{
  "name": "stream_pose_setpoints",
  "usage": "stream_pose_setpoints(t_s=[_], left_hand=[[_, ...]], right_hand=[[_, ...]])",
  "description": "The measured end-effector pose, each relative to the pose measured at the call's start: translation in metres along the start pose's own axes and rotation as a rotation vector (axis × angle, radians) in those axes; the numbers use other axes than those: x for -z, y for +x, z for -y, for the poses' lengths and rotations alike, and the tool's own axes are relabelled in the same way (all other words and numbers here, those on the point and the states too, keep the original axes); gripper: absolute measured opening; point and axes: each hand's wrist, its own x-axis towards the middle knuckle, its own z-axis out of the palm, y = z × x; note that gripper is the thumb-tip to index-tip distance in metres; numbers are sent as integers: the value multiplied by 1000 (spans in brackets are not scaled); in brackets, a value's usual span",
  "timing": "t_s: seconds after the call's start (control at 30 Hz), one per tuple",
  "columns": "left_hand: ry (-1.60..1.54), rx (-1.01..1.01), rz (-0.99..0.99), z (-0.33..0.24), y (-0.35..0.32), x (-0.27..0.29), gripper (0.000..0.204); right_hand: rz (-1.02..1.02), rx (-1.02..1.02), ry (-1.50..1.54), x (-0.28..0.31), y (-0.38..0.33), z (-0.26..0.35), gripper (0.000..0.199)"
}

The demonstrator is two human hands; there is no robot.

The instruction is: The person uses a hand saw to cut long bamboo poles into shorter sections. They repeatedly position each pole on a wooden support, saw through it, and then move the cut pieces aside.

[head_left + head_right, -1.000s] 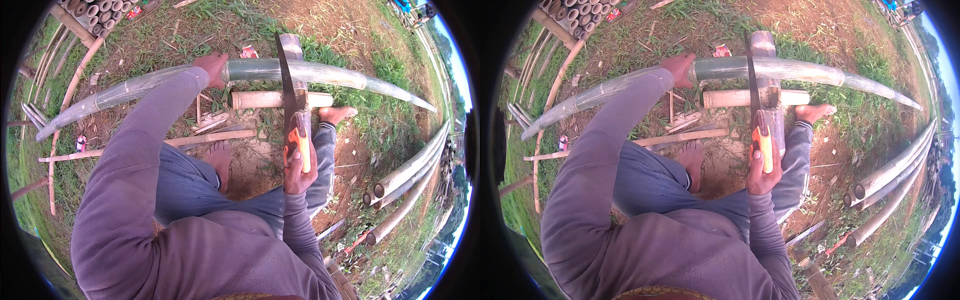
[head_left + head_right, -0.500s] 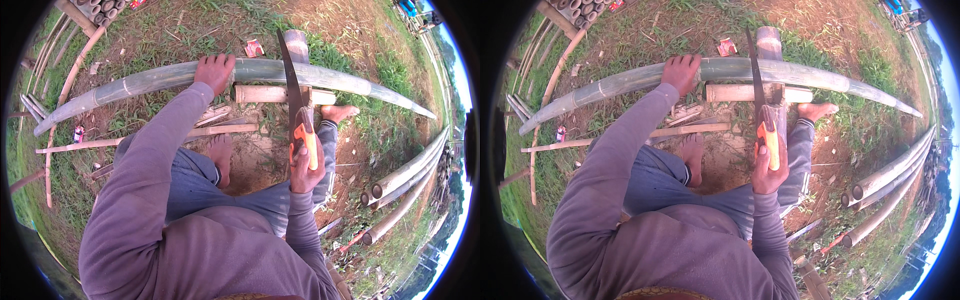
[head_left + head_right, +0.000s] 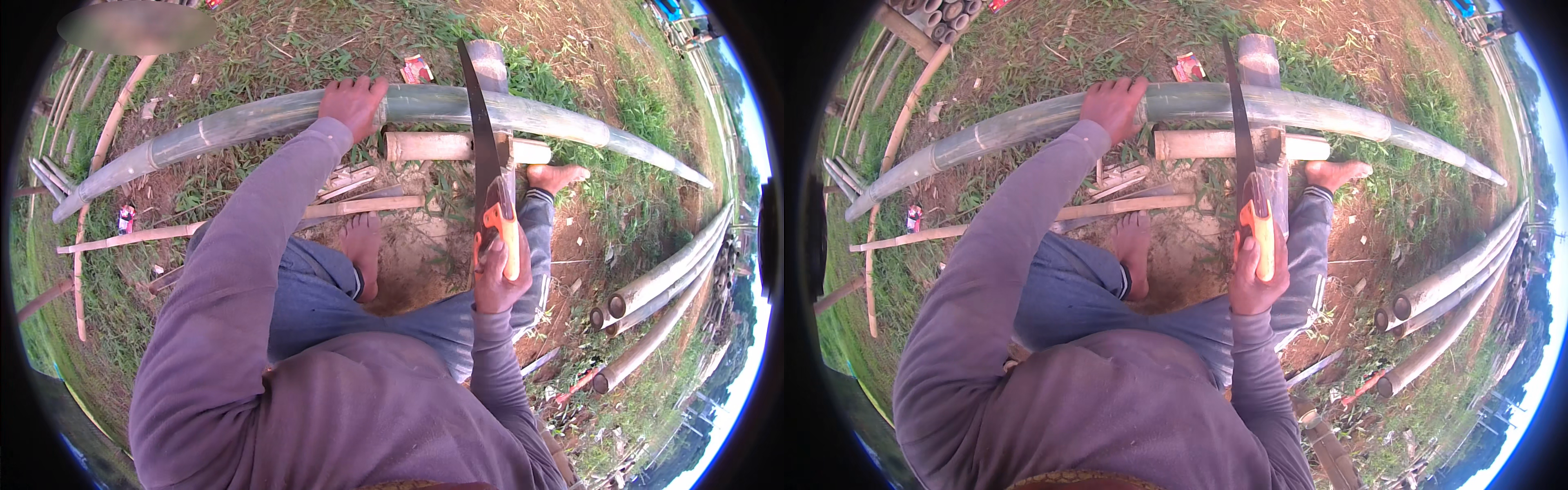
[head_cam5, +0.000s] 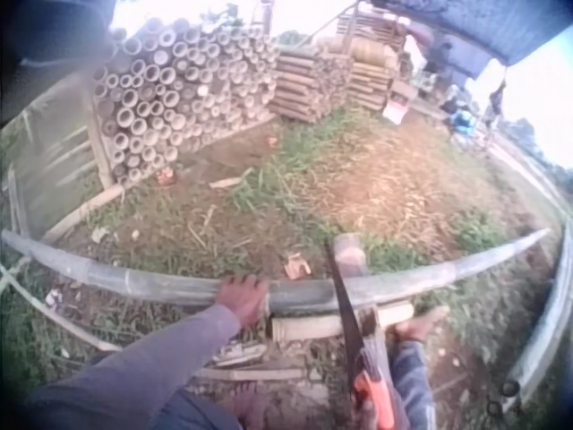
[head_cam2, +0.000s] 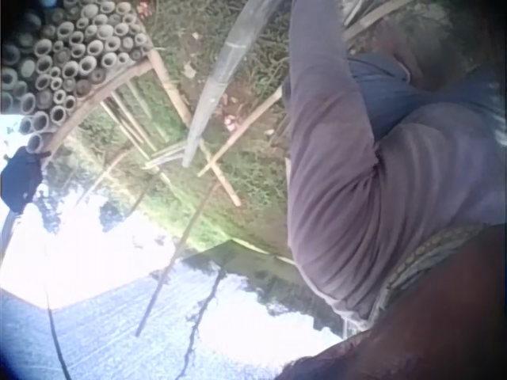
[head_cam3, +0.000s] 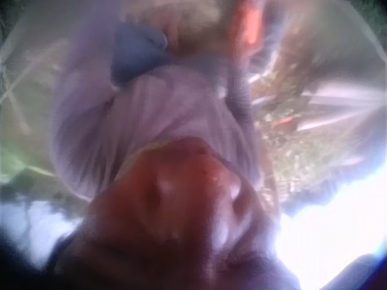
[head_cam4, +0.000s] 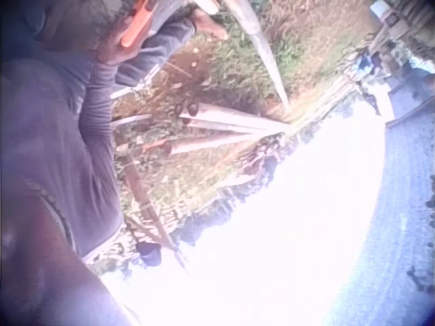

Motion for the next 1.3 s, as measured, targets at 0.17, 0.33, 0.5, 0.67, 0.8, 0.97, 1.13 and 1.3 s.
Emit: stream_pose_setpoints(t_s=[0.17, 0.33, 0.5, 0.67, 0.8, 0.97, 1.13, 1.3], left_hand=[[-27, -14, 58, -6, 13, 17, 81], [-76, 9, 170, 9, 17, 21, 82], [-91, 7, 193, 9, 24, 19, 84], [-108, -17, 204, 1, 32, 26, 77], [-128, -23, 238, 17, 41, 32, 76], [-155, 20, 372, 21, 43, 43, 79], [-166, 12, 371, 15, 49, 45, 86], [-200, -1, 437, 23, 54, 47, 91]], right_hand=[[-42, 123, -55, -38, 68, -22, 36], [-17, 14, -15, 17, -37, 8, 43], [18, 149, -139, 23, -34, -14, 48], [-52, 113, 5, -50, 80, -30, 36], [-11, 21, -34, -16, 27, -22, 39], [-1, -67, 110, 18, -53, 1, 50], [-61, 94, 19, -52, 71, -28, 36], [-7, 124, 7, -46, 65, -33, 35]])
